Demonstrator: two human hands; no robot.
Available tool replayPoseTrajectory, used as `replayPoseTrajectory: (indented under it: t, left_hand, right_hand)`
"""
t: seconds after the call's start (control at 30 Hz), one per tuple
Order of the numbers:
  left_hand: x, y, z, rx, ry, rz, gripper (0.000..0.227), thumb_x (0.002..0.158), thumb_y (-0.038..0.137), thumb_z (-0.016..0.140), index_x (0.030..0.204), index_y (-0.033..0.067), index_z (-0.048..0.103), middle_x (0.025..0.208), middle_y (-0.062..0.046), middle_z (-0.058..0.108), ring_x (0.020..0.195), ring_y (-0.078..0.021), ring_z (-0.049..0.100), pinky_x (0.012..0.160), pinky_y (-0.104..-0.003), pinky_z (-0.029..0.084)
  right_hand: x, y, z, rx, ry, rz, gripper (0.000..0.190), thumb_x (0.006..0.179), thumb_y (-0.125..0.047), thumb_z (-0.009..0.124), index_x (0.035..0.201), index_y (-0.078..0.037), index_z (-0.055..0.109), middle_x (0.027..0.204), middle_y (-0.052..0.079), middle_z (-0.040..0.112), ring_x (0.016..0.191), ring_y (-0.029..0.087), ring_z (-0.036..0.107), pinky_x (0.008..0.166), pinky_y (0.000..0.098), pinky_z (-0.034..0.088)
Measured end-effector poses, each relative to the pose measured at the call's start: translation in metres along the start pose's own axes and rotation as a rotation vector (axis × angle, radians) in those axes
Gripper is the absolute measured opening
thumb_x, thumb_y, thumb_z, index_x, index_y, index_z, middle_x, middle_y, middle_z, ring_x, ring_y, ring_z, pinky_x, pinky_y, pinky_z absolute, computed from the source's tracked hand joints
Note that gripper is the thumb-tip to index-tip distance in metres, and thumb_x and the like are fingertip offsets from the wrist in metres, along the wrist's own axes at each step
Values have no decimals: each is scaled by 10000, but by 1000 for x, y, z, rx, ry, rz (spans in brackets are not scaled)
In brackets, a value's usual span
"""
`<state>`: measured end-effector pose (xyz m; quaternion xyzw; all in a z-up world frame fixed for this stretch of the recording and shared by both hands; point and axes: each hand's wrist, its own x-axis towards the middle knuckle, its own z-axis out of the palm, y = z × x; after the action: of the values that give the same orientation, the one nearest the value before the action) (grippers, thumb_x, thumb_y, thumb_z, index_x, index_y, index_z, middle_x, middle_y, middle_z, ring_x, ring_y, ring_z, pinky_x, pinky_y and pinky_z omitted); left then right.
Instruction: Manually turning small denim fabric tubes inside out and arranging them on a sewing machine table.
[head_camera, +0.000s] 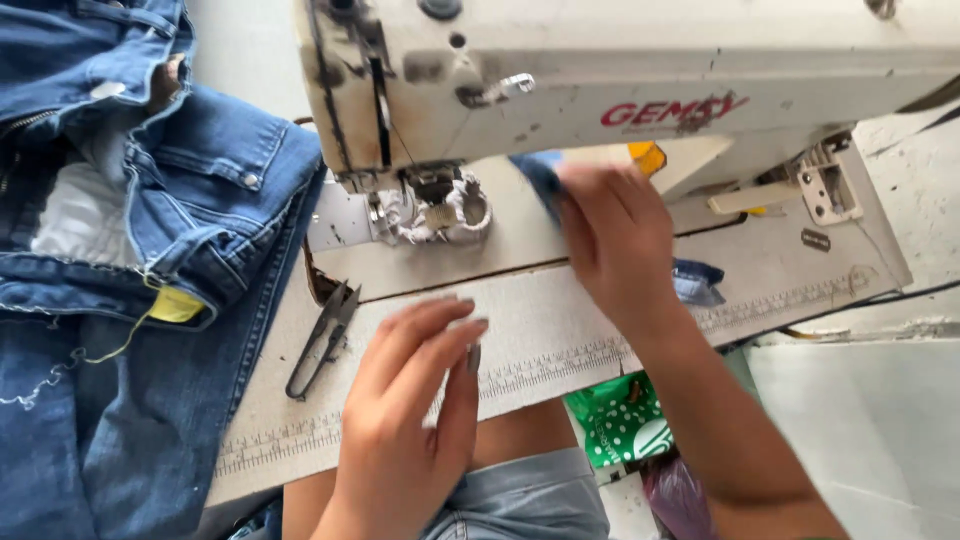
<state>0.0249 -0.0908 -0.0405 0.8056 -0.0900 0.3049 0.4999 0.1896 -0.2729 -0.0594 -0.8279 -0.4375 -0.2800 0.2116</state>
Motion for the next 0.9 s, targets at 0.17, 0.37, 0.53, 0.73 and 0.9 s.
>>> replayPoseTrajectory:
  t: [0.17,0.37,0.53,0.73,0.9]
  left_hand:
    - [-3,16,-7,62,15,116,223,1008,171,552,1127,68,710,1215,-168,722,1167,-379,723,1040,-491,554]
    - [7,19,-21,69,-120,216,279,1014,239,640,1132,-11,671,1059,-125,717,980,-317,712,931,-445,497]
    - [-14,15,-30,381,-28,156,302,1041,257,592,1132,-23,656,1014,-127,733,932,-285,706,948,-451,492]
    - [-18,20,-55,236,115,-31,246,992,150,615,1117,-61,598,1131,-251,669,1040,-359,669,972,-433,544]
    - [-15,5,-61,224,89,-91,150,1025,60,610,1099,-60,561,1019,-194,641,894,-330,621,865,-417,529]
  right_hand:
    - [-38,-67,-52,393,47,208,223,1005,-135,543,1005,47,671,1020,219,728,921,352,752,859,406,613]
    - [-46,-110,-51,1083,-108,502,321,1043,-310,551,956,-20,656,811,79,613,670,167,546,639,293,459]
    - [-65,-128,-36,1349,-130,699,410,1003,-235,662,1269,62,567,1133,149,712,1030,200,700,897,290,578]
    - [-75,-130,-20,1296,-232,427,380,975,-15,694,1314,-68,532,1244,202,632,1197,317,650,1050,398,555]
    - [-87,-137,-14,1323,-243,496,415,956,33,691,1314,-34,493,1207,194,621,1092,264,670,942,356,623]
